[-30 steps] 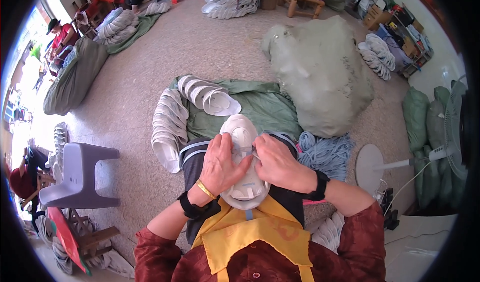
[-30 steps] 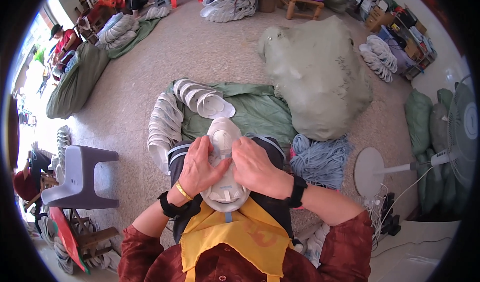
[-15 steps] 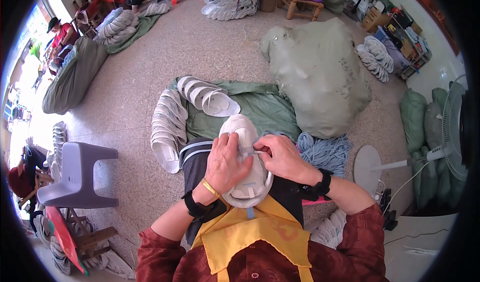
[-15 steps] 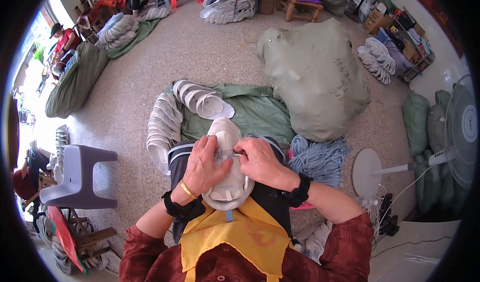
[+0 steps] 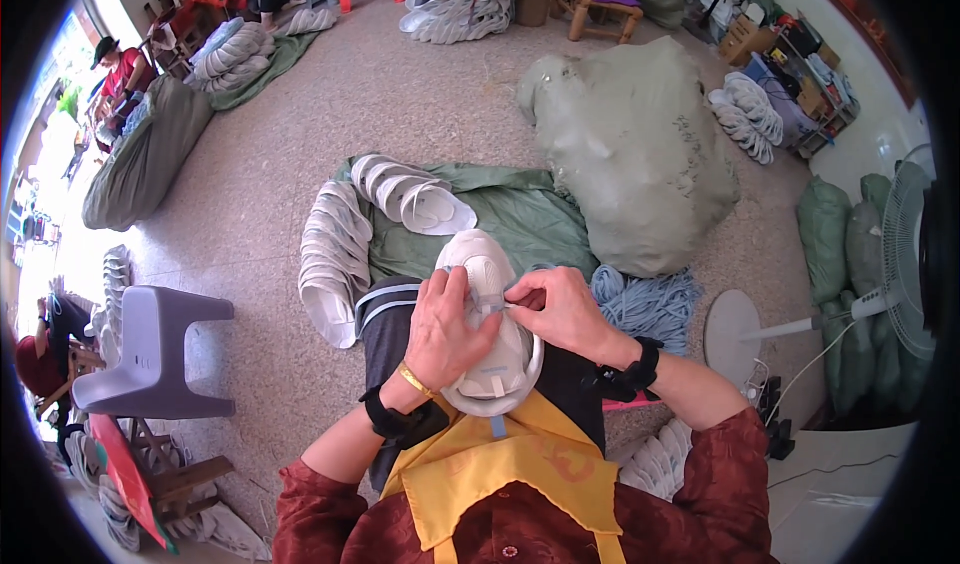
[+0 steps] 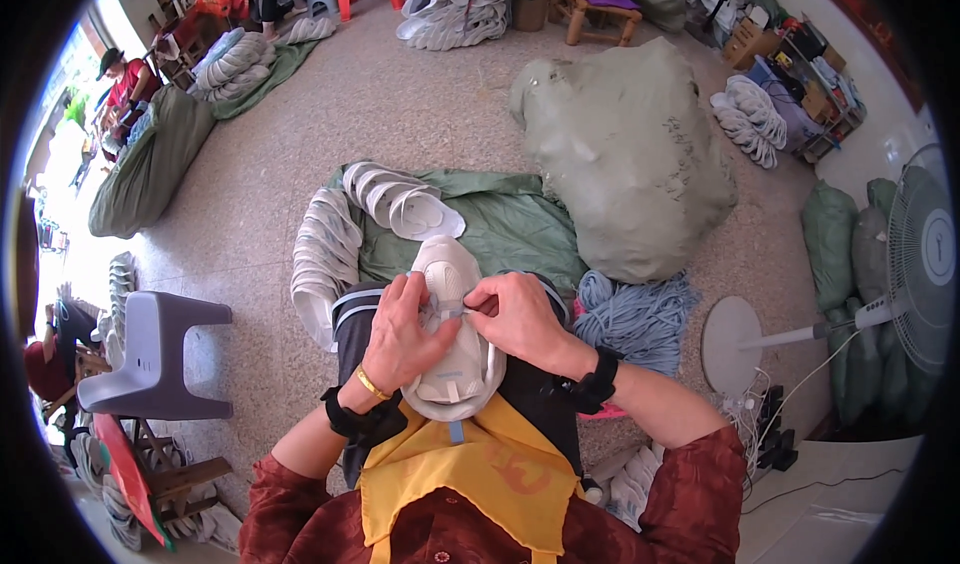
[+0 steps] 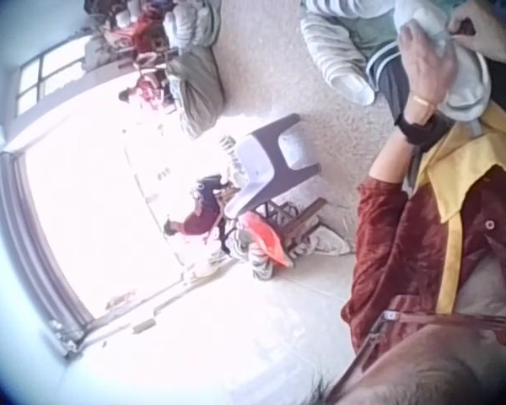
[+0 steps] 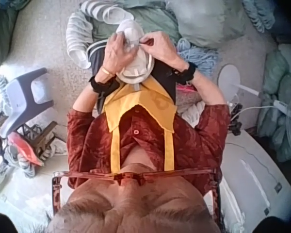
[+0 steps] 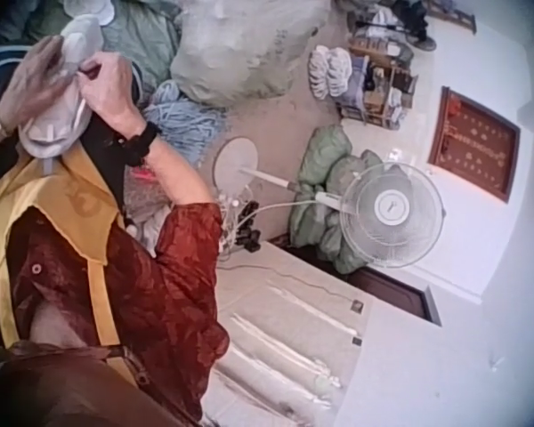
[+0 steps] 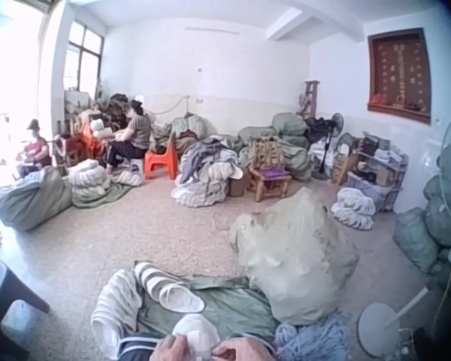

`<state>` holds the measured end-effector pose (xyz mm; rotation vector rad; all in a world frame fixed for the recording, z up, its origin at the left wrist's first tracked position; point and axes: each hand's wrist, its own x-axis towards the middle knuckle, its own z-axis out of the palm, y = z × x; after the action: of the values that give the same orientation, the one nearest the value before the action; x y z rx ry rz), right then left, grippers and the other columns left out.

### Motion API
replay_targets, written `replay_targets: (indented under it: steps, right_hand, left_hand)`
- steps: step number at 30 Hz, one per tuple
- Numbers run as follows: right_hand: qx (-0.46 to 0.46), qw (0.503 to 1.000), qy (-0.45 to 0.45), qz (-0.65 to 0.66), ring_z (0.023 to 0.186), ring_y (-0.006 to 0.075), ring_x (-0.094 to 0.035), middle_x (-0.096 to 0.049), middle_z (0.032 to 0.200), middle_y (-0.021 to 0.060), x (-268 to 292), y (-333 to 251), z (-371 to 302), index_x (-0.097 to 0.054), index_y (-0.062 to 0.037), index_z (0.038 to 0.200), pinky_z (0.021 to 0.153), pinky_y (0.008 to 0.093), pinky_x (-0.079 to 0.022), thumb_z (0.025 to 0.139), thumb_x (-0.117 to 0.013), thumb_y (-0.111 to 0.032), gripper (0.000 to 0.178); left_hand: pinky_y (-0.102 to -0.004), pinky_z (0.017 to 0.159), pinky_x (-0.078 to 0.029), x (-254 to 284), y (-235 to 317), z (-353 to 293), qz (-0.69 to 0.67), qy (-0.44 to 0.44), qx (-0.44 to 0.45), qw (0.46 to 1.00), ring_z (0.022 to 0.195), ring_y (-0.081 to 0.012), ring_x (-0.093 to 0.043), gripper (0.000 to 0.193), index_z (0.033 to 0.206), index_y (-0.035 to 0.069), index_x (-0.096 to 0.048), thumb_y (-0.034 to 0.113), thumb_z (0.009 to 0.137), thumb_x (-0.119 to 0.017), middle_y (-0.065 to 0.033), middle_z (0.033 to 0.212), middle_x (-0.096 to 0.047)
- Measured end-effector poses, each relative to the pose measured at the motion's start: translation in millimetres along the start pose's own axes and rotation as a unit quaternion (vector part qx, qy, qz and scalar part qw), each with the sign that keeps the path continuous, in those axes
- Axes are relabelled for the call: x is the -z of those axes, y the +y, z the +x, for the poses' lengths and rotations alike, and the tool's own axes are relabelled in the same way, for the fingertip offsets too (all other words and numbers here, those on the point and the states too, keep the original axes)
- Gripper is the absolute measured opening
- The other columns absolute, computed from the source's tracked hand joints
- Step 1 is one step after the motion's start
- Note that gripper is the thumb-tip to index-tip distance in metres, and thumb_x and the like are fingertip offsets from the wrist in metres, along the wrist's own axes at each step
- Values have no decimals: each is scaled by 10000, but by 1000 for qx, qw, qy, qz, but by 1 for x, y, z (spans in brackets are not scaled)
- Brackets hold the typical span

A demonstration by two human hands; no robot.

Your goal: Manually assemble shoe upper components by threading and connecting parts.

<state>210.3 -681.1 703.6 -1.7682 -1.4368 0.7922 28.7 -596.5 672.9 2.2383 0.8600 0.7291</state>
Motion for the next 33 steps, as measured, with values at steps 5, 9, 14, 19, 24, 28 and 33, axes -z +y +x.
replay_targets:
  steps: [5,9,14,19,24,28,33]
  right_hand:
    - [-3,1000,3,4,745,153,-743,-763,834,136,0,1,-3,-739,72,976,715,284,-596,824,-749,-40,189]
    - [7,1000,1,-5,748,139,-735,-757,824,123,1,6,-3,-728,66,941,704,281,-591,827,-742,-31,151]
    - [17,999,-15,25,738,115,-707,-742,814,95,1,20,-4,-715,54,913,696,271,-576,835,-743,-30,118]
    - [-6,992,-57,112,725,97,-682,-731,790,65,5,25,-10,-721,37,902,678,267,-557,830,-743,-47,113]
    - [-10,989,-72,130,722,89,-671,-728,792,58,6,32,-11,-725,36,903,680,260,-550,820,-738,-30,107]
    - [-16,987,-88,136,736,76,-657,-728,804,45,9,33,-11,-738,28,910,692,254,-539,810,-736,-26,114]
    - [-19,984,-98,151,754,71,-654,-729,811,44,10,37,-2,-745,24,911,705,252,-536,808,-733,-19,112]
  left_hand:
    - [-447,776,-443,-3,0,-2,-2,21,-22,1000,871,-358,-524,434,979,1,-482,180,725,-785,-155,915,-498]
    - [-448,781,-437,-4,2,-4,-3,16,-25,1000,876,-356,-514,433,988,-1,-479,173,724,-776,-155,916,-493]
    - [-473,798,-469,-8,4,-9,-5,12,-27,1000,925,-392,-533,428,1039,3,-511,151,733,-770,-185,965,-518]
    - [-472,797,-465,-8,1,-16,-45,-2,-24,999,920,-387,-532,408,1029,14,-520,139,733,-770,-171,954,-519]
    - [-469,799,-461,-12,5,-18,-54,-1,-12,998,917,-380,-534,395,1010,21,-526,147,729,-774,-158,945,-523]
    - [-462,799,-460,-16,3,-18,-48,-9,-8,999,920,-375,-537,387,1004,26,-526,147,724,-764,-157,940,-521]
    - [-460,802,-459,-16,-2,-14,-67,-20,-7,998,923,-371,-535,394,1002,28,-523,151,714,-761,-159,938,-518]
